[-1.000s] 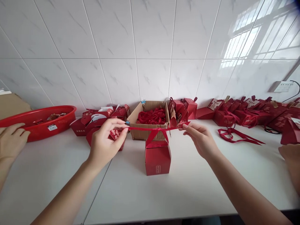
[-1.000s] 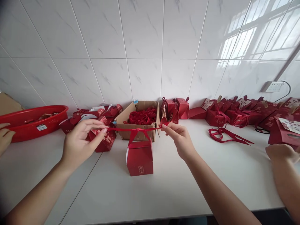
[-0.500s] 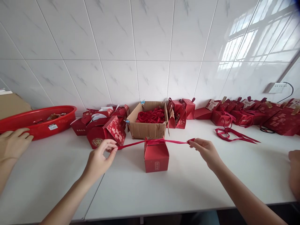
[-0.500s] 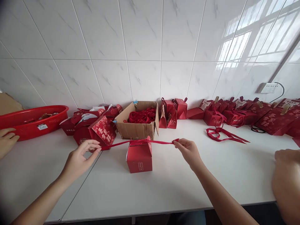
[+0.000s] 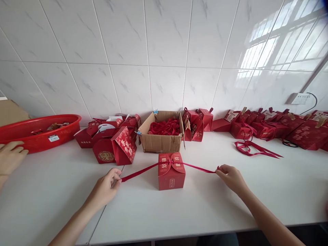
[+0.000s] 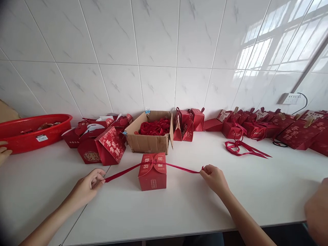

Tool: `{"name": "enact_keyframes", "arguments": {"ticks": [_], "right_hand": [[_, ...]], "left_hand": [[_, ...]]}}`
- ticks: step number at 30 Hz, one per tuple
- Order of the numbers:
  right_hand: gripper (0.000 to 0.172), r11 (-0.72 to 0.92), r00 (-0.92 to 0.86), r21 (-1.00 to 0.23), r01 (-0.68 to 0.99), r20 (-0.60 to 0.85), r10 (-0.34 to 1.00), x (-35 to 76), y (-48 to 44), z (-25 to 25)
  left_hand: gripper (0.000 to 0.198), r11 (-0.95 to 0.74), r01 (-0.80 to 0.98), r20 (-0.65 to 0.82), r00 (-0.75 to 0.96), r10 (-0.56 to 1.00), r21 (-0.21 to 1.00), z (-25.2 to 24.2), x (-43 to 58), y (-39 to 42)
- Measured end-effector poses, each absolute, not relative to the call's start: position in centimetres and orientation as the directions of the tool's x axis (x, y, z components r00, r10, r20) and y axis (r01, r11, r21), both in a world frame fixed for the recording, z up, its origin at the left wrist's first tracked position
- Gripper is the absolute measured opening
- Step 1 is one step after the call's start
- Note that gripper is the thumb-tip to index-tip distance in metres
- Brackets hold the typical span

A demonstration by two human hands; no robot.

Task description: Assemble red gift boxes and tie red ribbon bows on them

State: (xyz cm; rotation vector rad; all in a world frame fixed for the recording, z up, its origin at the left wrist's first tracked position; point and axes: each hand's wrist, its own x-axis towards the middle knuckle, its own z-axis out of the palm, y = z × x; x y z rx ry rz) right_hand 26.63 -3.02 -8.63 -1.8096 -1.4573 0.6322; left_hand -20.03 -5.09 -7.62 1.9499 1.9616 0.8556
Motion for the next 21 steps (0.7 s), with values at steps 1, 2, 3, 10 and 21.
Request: {"name": "enact_keyframes", "arguments": {"ticks": [1,2,3,10,21], "right_hand": [[0.021,-0.107,0.243,-0.775,0.622,0.061,0.968,26.7,-3.0,-8.6],[0.022,-0.111,0.246,-0.771,0.627,0.061,0.967,26.7,-3.0,-8.6],[0.022,-0.115,0.250,-0.767,0.631,0.060,0.967,26.7,-3.0,-8.5],[0.021,-0.141,0.272,-0.767,0.625,0.046,0.961,26.8,-3.4,-7.7],[0.038,0.030,0.291,-0.834,0.551,0.225,0.930,27.4,-3.0,-5.3]], "left_hand": [[0.021,-0.058,0.827,0.220,-0.080,0.972,0.559,-7.7,-20.2,-5.1],[0.021,-0.049,0.829,0.215,-0.087,0.973,0.558,-7.7,-20.2,-5.1],[0.022,-0.038,0.831,0.211,-0.096,0.973,0.555,-7.6,-20.3,-5.1],[0.024,0.017,0.845,0.213,-0.154,0.965,0.535,-7.2,-20.1,-4.8],[0.030,-0.188,0.817,0.256,0.051,0.965,0.545,-3.8,-15.9,-5.3]]}}
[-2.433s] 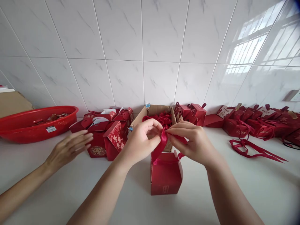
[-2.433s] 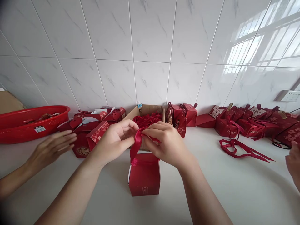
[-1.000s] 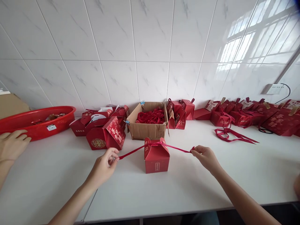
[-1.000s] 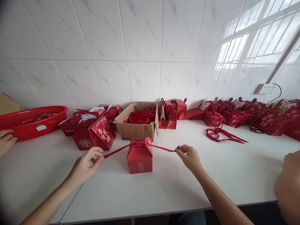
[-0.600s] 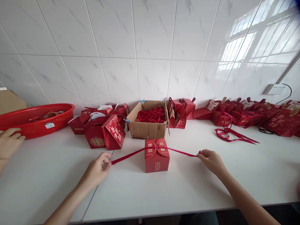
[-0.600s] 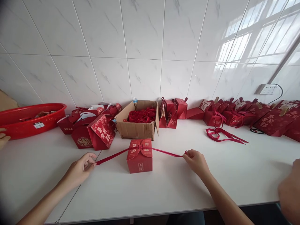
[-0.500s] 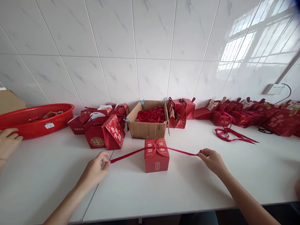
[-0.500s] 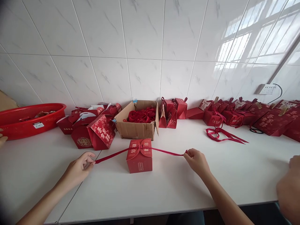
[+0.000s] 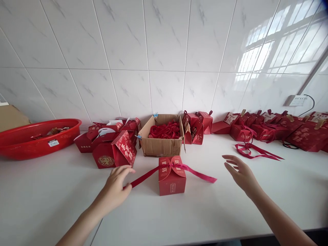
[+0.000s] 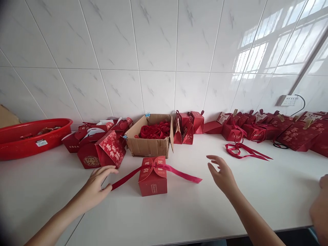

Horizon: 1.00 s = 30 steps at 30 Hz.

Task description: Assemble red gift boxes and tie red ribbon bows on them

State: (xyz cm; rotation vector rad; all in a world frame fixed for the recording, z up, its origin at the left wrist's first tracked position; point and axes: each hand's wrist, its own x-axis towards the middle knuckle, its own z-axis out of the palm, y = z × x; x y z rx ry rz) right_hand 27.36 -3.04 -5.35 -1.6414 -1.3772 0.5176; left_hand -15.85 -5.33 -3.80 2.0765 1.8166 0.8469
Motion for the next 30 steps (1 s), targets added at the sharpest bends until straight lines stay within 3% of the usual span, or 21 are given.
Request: {"name": "enact_keyframes", "arguments": {"ticks": [2,5,10,14,19,30], "right_hand": [[0.035,0.130,0.208,-0.826,0.548,0.286,0.935,25.7,-3.0,-4.4],[0.033,0.309,-0.051,-0.820,0.482,0.326,0.944,22.2,-3.1,-3.3],[0.036,0.469,-0.301,-0.761,0.448,0.365,0.881,17.5,-2.9,-2.4],[0.061,0.603,-0.473,-0.647,0.467,0.392,0.789,16.1,-1.9,-2.1],[0.054,0.664,-0.549,-0.571,0.482,0.393,0.737,15.8,-1.1,-2.1],[0.038,0.679,-0.499,-0.522,0.515,0.462,0.733,15.2,-1.2,-3.0]], "left_hand": [[0.024,-0.218,0.710,0.219,0.091,0.971,0.670,-2.6,-13.5,-5.2],[0.030,-0.160,0.513,0.128,0.097,0.987,0.843,-1.6,-10.1,-4.8],[0.040,-0.126,0.432,0.109,0.063,0.992,0.893,-2.4,-7.1,-3.9],[0.048,-0.091,0.374,0.095,0.008,0.995,0.923,-3.1,-6.0,-3.4],[0.049,-0.085,0.315,0.088,0.005,0.996,0.945,-3.0,-5.1,-3.5],[0.044,-0.078,0.299,0.091,-0.031,0.995,0.951,-3.0,-4.5,-3.6]]}}
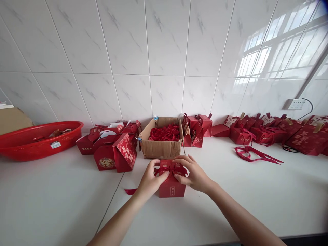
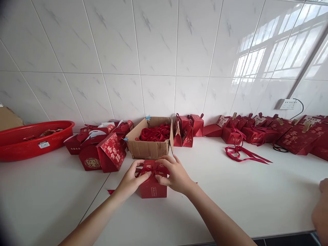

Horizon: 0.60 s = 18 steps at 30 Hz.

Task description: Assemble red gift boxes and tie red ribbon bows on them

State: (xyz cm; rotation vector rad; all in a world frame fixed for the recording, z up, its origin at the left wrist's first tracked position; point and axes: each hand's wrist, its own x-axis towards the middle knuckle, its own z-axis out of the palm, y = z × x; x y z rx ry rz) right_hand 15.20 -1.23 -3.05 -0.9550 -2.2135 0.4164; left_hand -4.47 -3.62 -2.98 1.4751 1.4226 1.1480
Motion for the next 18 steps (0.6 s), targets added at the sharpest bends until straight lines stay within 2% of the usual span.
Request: {"name": "enact_keyframes", "arguments": {"ticks": [18], "right_hand": [[0.030,0.676,-0.510,-0.516,0.527,0.444,0.737,15.04,-1.56,-2.81]], "left_hand": [[0.047,-0.012,0.207,0.027,-0.069,0.997,0.978,-2.76,-3.83,-3.84]]}}
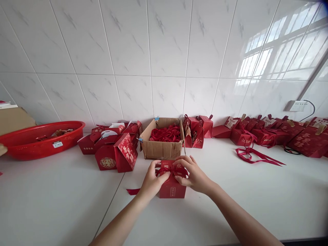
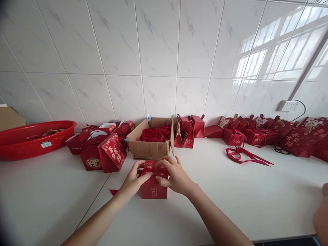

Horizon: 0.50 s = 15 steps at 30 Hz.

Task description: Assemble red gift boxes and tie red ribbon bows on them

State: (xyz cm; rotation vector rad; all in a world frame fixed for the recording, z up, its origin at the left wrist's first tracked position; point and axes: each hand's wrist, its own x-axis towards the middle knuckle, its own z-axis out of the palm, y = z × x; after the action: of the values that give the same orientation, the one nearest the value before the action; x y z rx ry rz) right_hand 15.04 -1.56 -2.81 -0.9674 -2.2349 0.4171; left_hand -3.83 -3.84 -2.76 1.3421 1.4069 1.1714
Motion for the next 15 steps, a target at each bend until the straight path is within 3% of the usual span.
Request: {"name": "enact_keyframes", "arguments": {"ticks": [8,15], "right_hand": [[0.034,0.664,-0.491,-0.580,0.471,0.453,0.744,15.0,-1.1,-3.2],[0.054,0.623,-0.495,-0.611,0.488,0.394,0.775,15.0,-0.8,-3.1]], "left_hand": [[0.045,0.068,0.124,-0.052,-0.132,0.990,0.990,-2.7,-2.8,-3.7],[0.044,0.136,0.035,-0.129,-0.149,0.980,0.990,-2.8,-2.5,-3.5]]}}
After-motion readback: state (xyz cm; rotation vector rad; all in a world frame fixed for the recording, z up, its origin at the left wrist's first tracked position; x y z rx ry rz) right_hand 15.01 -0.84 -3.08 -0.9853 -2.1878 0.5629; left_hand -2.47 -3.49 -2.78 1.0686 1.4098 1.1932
